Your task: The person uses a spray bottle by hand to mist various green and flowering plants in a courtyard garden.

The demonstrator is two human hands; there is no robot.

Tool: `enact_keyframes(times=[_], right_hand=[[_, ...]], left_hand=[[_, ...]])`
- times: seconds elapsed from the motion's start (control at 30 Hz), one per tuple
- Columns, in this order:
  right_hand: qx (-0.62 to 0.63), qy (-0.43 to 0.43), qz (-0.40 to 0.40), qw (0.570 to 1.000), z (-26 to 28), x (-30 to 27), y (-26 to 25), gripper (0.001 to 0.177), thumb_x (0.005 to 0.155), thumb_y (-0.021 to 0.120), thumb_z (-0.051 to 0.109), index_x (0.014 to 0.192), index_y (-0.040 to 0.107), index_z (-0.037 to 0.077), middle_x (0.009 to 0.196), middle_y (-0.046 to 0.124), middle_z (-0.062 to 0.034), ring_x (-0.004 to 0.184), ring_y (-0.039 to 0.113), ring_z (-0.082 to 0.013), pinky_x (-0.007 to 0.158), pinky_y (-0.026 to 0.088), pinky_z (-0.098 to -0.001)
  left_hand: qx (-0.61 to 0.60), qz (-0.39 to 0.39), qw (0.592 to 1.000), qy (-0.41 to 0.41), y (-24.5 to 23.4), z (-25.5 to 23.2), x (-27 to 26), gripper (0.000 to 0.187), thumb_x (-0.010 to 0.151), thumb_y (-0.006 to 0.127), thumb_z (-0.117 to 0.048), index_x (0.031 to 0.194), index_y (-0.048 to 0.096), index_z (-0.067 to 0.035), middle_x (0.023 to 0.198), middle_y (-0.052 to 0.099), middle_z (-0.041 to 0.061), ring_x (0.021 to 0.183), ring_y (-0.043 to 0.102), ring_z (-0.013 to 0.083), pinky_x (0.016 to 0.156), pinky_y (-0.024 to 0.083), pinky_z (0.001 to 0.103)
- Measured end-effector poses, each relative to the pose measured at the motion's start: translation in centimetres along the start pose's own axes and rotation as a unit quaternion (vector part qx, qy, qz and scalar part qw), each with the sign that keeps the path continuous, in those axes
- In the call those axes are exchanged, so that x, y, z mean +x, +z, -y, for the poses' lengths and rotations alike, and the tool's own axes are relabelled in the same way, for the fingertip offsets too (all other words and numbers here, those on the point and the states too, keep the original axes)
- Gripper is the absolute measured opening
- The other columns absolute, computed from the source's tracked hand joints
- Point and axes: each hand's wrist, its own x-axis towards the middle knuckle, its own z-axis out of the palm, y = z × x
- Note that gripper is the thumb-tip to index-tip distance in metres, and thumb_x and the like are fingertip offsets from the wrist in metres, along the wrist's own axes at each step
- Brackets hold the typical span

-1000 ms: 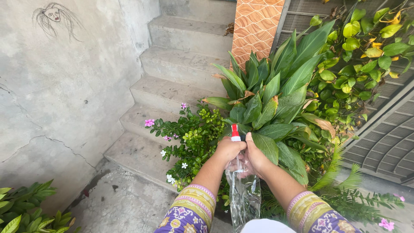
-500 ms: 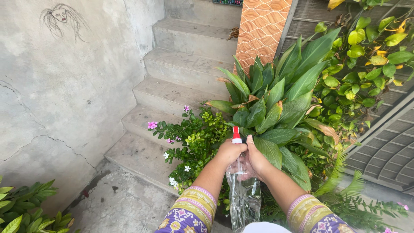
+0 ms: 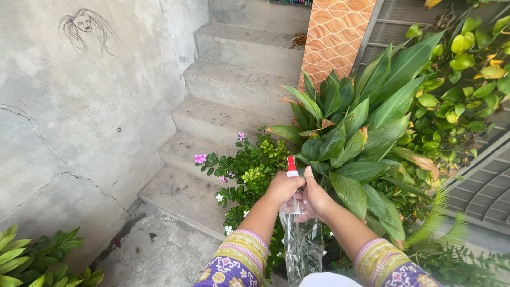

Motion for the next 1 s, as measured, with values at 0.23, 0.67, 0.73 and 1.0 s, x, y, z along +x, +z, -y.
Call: enact_keyframes(times=[0.23, 0.67, 0.73, 1.0], right_hand=[[0.0, -0.026, -0.006, 1.0, 0.2, 1.5, 0.8, 0.1, 0.08, 0.006, 0.091, 0.141, 0.051, 0.026, 0.103, 0.072, -0.0086, 0.086, 0.072, -0.0298, 0.069, 0.053, -0.0562], [0.06, -0.052, -0.037, 0.996, -0.4, 1.9, -0.5, 0.095, 0.082, 0.009, 0.087, 0.14, 0.049, 0.024, 0.105, 0.073, -0.0099, 0.077, 0.072, -0.029, 0.062, 0.056, -0.054], [0.068, -0.058, -0.035, 0.995, -0.7, 2.2, -1.0, 0.095, 0.082, 0.009, 0.087, 0.14, 0.049, 0.023, 0.104, 0.072, -0.0108, 0.075, 0.072, -0.0293, 0.06, 0.055, -0.0542], [0.045, -0.032, -0.061, 0.997, -0.5, 1.4, -0.8, 0.101, 0.082, 0.003, 0.089, 0.143, 0.049, 0.024, 0.109, 0.072, -0.0108, 0.082, 0.072, -0.0247, 0.063, 0.056, -0.0511]], left_hand=[[0.042, 0.021, 0.998, -0.045, -1.6, -2.7, -1.5, 0.032, 0.08, 0.072, -0.019, 0.107, 0.058, -0.011, 0.088, 0.067, 0.007, 0.07, 0.067, 0.0205, 0.055, 0.054, 0.048], [0.038, 0.112, 0.993, 0.027, 0.0, 0.8, 4.6, 0.031, 0.079, 0.075, -0.018, 0.103, 0.066, -0.002, 0.09, 0.072, 0.011, 0.071, 0.073, 0.024, 0.058, 0.061, 0.038], [0.031, 0.137, 0.989, 0.04, 0.2, 0.7, 4.5, 0.033, 0.079, 0.074, -0.019, 0.105, 0.067, -0.001, 0.092, 0.074, 0.01, 0.074, 0.075, 0.023, 0.062, 0.063, 0.037], [0.086, 0.092, 0.991, -0.037, 0.3, -1.8, 1.6, 0.037, 0.078, 0.072, -0.021, 0.111, 0.06, -0.01, 0.091, 0.069, 0.009, 0.072, 0.069, 0.0209, 0.06, 0.059, 0.043]])
